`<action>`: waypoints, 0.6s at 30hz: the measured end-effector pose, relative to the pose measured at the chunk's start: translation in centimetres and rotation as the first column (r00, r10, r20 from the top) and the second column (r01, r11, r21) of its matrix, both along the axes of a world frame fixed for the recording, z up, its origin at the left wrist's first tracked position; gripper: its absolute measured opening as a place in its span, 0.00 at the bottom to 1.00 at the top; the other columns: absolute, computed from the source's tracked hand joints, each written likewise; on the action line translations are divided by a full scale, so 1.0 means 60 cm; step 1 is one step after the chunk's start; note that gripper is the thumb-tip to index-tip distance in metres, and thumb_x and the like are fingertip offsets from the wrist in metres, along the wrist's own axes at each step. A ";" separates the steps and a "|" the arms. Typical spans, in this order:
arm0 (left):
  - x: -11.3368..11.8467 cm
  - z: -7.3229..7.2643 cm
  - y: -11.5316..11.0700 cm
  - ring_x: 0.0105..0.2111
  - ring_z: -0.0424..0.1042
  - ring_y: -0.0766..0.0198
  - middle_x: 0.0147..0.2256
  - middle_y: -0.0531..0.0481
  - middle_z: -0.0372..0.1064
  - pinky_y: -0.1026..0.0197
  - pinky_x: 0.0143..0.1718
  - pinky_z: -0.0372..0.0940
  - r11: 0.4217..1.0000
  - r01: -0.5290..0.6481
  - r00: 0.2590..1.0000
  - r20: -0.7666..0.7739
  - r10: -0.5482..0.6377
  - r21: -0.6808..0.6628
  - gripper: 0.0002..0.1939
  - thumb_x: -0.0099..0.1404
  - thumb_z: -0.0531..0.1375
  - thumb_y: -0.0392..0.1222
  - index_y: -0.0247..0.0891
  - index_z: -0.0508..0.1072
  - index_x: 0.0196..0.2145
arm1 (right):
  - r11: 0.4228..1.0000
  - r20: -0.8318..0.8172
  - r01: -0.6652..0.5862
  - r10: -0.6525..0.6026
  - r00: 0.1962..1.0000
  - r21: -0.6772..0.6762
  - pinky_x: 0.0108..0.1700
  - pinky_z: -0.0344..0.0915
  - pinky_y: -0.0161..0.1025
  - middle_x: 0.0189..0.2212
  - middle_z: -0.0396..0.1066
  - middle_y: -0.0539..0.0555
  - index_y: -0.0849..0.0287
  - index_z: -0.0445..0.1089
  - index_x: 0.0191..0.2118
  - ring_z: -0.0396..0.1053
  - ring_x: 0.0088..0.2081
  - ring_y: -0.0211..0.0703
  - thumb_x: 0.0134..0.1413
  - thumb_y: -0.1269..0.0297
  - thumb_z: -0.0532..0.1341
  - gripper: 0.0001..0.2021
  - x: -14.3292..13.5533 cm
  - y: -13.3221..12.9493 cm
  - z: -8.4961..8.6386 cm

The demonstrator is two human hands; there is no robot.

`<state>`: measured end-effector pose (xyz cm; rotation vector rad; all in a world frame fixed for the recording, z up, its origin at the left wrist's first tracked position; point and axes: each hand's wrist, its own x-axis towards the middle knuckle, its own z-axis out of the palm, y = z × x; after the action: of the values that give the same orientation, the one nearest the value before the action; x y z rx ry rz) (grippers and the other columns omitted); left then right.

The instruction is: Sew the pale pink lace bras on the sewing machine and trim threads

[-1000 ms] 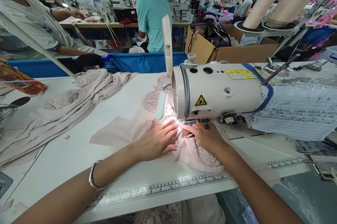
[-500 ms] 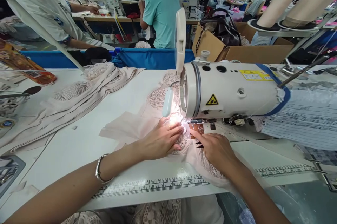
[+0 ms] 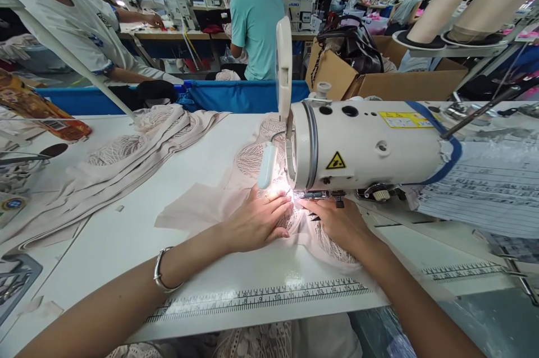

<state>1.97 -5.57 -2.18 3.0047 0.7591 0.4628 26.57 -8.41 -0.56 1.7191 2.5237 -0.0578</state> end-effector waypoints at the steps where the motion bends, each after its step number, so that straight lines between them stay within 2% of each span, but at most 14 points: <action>1: 0.000 0.001 0.000 0.50 0.71 0.48 0.49 0.37 0.74 0.37 0.62 0.45 1.000 -0.005 1.000 -0.005 0.005 -0.002 0.29 0.77 0.42 0.59 0.33 0.71 0.51 | 1.000 -0.007 -0.010 0.010 1.000 0.014 0.33 0.64 0.37 0.42 0.80 0.48 0.39 0.68 0.62 0.76 0.39 0.44 0.47 0.82 0.50 0.39 0.004 0.001 -0.003; 3: 0.002 0.003 -0.001 0.52 0.70 0.48 0.50 0.37 0.73 0.37 0.62 0.45 1.000 -0.010 1.000 -0.001 0.010 -0.002 0.28 0.77 0.43 0.57 0.33 0.71 0.51 | 0.996 -0.004 -0.054 0.054 0.999 0.077 0.32 0.62 0.37 0.37 0.80 0.48 0.42 0.69 0.61 0.74 0.33 0.42 0.47 0.82 0.50 0.38 0.013 -0.001 -0.010; 5: 0.004 0.003 -0.003 0.55 0.68 0.47 0.51 0.37 0.72 0.38 0.61 0.46 1.000 -0.003 1.000 0.010 0.003 -0.005 0.26 0.78 0.43 0.55 0.33 0.72 0.49 | 0.970 0.010 -0.103 0.103 0.995 0.219 0.32 0.61 0.37 0.34 0.79 0.50 0.48 0.73 0.56 0.72 0.29 0.42 0.46 0.82 0.51 0.33 0.023 -0.007 -0.018; 7: 0.007 0.003 -0.005 0.55 0.67 0.47 0.49 0.36 0.72 0.39 0.60 0.47 1.000 0.014 1.000 0.012 -0.014 -0.018 0.26 0.78 0.42 0.53 0.32 0.73 0.46 | 0.915 0.002 -0.137 0.147 0.989 0.379 0.32 0.60 0.38 0.29 0.78 0.50 0.55 0.75 0.49 0.70 0.26 0.41 0.47 0.81 0.53 0.26 0.031 -0.016 -0.024; 10: 0.009 0.004 -0.007 0.47 0.71 0.50 0.46 0.38 0.73 0.40 0.59 0.48 0.999 0.022 1.000 0.002 -0.022 -0.048 0.26 0.78 0.43 0.54 0.32 0.72 0.46 | 0.837 -0.056 -0.153 0.213 0.975 0.526 0.32 0.60 0.37 0.26 0.77 0.49 0.59 0.76 0.41 0.70 0.25 0.39 0.48 0.81 0.54 0.19 0.037 -0.027 -0.029; 13: 0.008 0.005 -0.007 0.44 0.71 0.52 0.46 0.40 0.73 0.40 0.58 0.48 0.998 0.027 1.000 -0.006 -0.028 -0.049 0.23 0.78 0.45 0.54 0.35 0.71 0.46 | 0.837 -0.111 -0.197 0.292 0.950 0.510 0.33 0.60 0.34 0.29 0.77 0.47 0.56 0.76 0.46 0.70 0.27 0.36 0.43 0.84 0.52 0.27 0.037 -0.029 -0.029; 16: 0.005 0.005 -0.005 0.47 0.70 0.51 0.47 0.39 0.73 0.38 0.58 0.48 0.999 0.029 1.000 -0.007 -0.029 -0.028 0.22 0.77 0.46 0.53 0.35 0.72 0.46 | 0.878 -0.149 -0.267 0.348 0.926 0.397 0.31 0.57 0.33 0.24 0.71 0.45 0.49 0.76 0.52 0.66 0.25 0.35 0.37 0.84 0.51 0.37 0.038 -0.022 -0.025; 18: 0.004 0.005 -0.003 0.48 0.70 0.50 0.48 0.39 0.73 0.37 0.59 0.47 1.000 0.016 1.000 -0.002 -0.016 -0.024 0.23 0.77 0.45 0.54 0.35 0.72 0.47 | 0.903 -0.141 -0.273 0.333 0.932 0.332 0.30 0.55 0.33 0.23 0.70 0.45 0.46 0.76 0.53 0.66 0.26 0.36 0.37 0.84 0.51 0.38 0.038 -0.017 -0.022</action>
<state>2.23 -5.75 -1.89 2.9875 0.7348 0.4474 28.86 -9.44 -1.85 1.4401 3.0586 0.2117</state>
